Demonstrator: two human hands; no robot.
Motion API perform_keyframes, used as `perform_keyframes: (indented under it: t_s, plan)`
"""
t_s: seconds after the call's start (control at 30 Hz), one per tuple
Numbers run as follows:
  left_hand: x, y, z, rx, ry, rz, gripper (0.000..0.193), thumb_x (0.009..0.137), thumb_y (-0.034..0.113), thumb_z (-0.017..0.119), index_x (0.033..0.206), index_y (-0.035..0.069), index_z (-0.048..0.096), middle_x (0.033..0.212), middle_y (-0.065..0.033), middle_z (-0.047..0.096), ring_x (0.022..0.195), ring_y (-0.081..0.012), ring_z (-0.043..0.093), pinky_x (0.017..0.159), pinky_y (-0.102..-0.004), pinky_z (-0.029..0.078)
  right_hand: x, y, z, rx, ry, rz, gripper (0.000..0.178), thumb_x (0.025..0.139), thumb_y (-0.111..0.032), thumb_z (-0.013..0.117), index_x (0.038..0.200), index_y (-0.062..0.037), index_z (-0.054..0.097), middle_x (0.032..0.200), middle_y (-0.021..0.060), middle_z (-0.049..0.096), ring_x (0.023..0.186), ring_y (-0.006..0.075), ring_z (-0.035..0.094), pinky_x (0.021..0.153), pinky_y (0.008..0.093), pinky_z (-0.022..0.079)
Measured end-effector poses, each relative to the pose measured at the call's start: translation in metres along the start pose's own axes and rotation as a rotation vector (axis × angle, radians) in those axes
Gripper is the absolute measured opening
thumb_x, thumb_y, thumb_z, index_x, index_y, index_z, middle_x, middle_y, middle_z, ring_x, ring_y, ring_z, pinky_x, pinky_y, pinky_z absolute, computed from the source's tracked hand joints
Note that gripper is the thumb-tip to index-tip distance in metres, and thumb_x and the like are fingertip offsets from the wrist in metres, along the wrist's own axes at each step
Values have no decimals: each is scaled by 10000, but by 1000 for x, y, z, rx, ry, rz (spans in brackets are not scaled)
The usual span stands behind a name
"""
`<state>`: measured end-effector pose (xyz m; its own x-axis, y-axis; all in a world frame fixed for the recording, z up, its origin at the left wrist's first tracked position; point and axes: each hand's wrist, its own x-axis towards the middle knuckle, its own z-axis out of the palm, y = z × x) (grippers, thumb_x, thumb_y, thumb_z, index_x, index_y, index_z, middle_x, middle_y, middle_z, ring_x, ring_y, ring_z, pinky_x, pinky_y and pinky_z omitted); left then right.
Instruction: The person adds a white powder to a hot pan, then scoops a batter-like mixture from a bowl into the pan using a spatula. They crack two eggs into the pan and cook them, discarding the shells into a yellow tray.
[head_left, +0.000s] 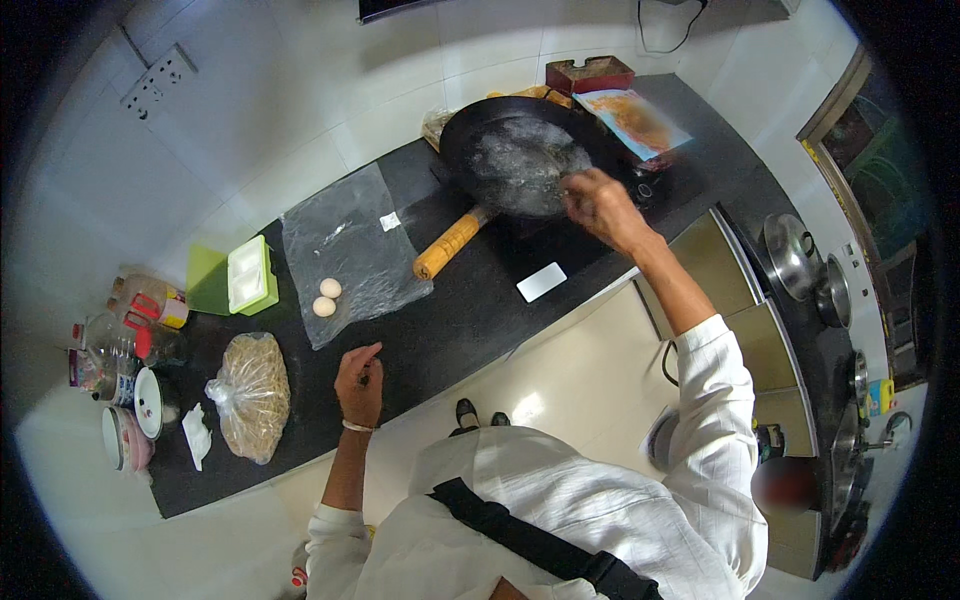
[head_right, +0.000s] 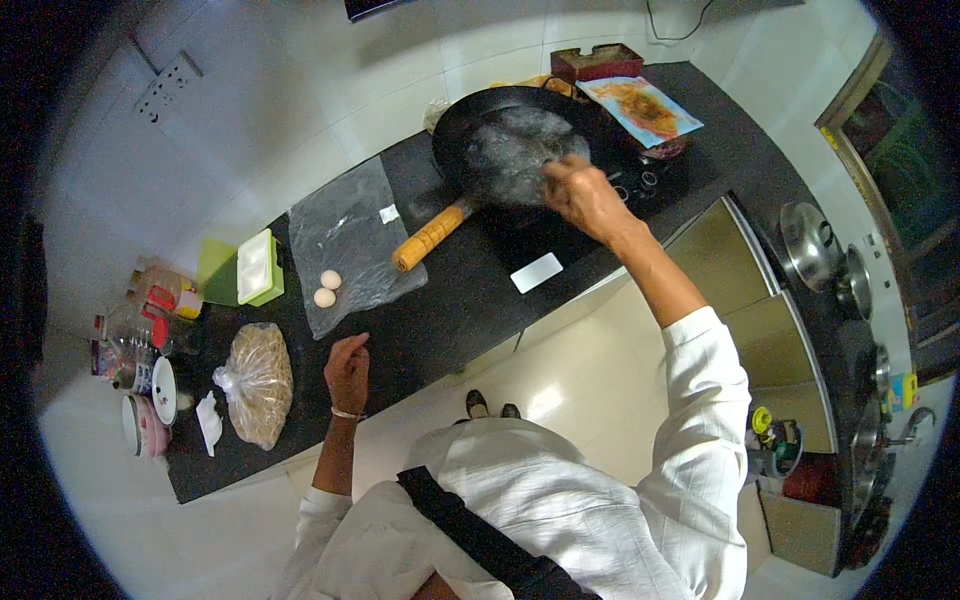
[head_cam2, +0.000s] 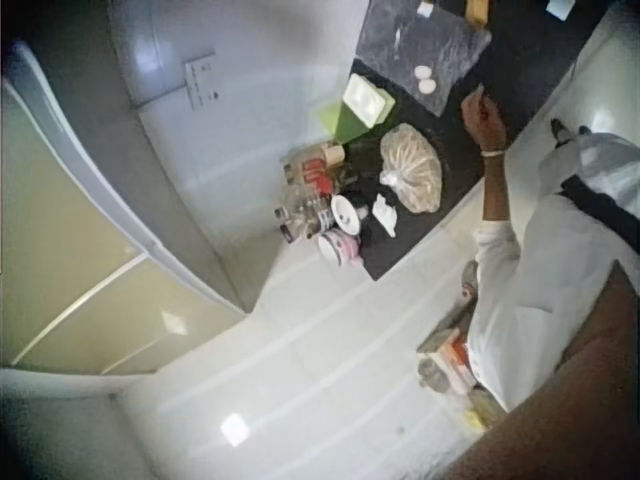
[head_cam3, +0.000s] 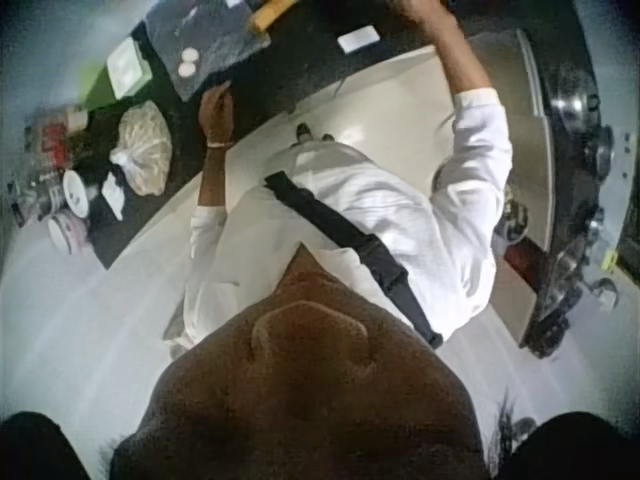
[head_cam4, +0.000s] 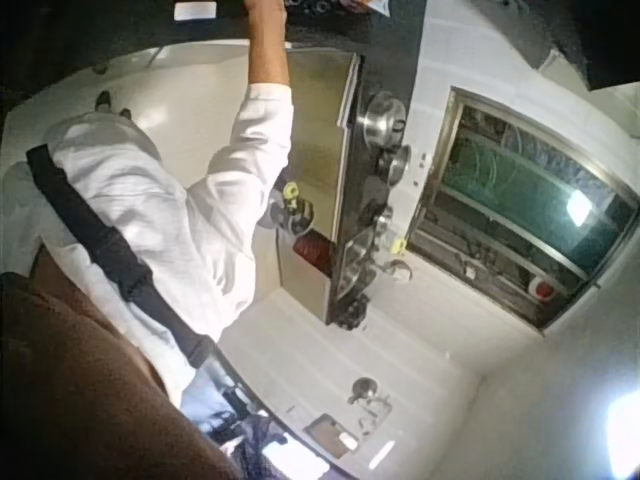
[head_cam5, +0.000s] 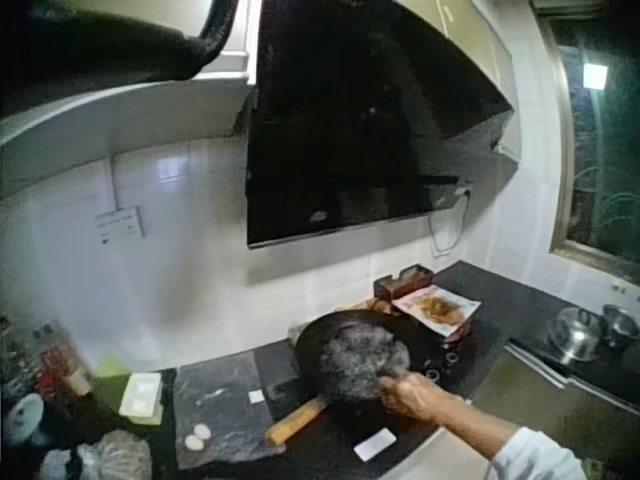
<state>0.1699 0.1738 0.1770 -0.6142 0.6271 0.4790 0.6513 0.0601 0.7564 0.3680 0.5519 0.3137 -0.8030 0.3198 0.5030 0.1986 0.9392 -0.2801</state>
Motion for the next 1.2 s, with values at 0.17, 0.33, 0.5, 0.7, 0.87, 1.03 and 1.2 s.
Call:
perform_keyframes:
  t_s: [0.17, 0.33, 0.5, 0.7, 0.87, 1.03, 1.2]
  plan:
    - [-14, -22, -9, 10, 18, -32, 250, 806, -47, 559, 1017, 65, 636, 931, -58, 591, 689, -101, 543, 582, -206, 439, -16, 6, -23, 351, 379, 396, 229, 806, -130, 623, 1016, -39, 643, 871, 137, 660, 762, 188, 642, 700, 286, 505]
    - [-13, -31, -6, 12, -22, -50, 245, 805, -37, 572, 1015, 70, 640, 914, -44, 585, 647, -70, 514, 543, -189, 415, -31, 3, -37, 733, 528, 548, 222, 863, -98, 563, 1034, 34, 611, 864, 151, 642, 790, 203, 647, 720, 292, 544]
    - [-6, -23, 11, -8, -34, -48, 234, 809, -14, 569, 1014, 67, 644, 915, -48, 586, 640, -73, 512, 539, -201, 417, -39, 1, -43, 831, 607, 654, 271, 877, -140, 552, 1037, 77, 579, 926, 183, 605, 810, 273, 647, 732, 350, 557]
    - [-9, -17, 14, -58, -143, -219, 218, 835, -2, 543, 1025, 62, 627, 994, -76, 590, 782, -105, 559, 639, -223, 461, -47, 3, -40, 876, 612, 713, 288, 873, -155, 554, 1013, 96, 571, 934, 185, 589, 787, 292, 650, 702, 361, 568]
    - [-12, -23, 17, -11, -117, -107, 214, 821, 2, 557, 1006, 66, 645, 944, -57, 588, 676, -86, 530, 554, -215, 433, -50, -2, -22, 960, 638, 745, 254, 866, -121, 559, 991, 100, 583, 866, 164, 593, 745, 277, 653, 678, 345, 577]
    - [-12, -19, 18, -35, -97, -142, 209, 809, 3, 570, 987, 72, 655, 915, -52, 590, 644, -85, 525, 537, -217, 430, -51, -4, -2, 1067, 733, 867, 253, 867, -115, 549, 972, 116, 553, 918, 185, 577, 773, 312, 650, 670, 347, 583]
    - [-13, -19, 14, -8, -99, -167, 207, 810, 10, 569, 987, 72, 656, 917, -56, 594, 656, -95, 535, 553, -217, 438, -57, 6, 24, 1300, 851, 916, 272, 856, -103, 541, 1010, 120, 524, 971, 190, 545, 801, 353, 642, 697, 369, 578]
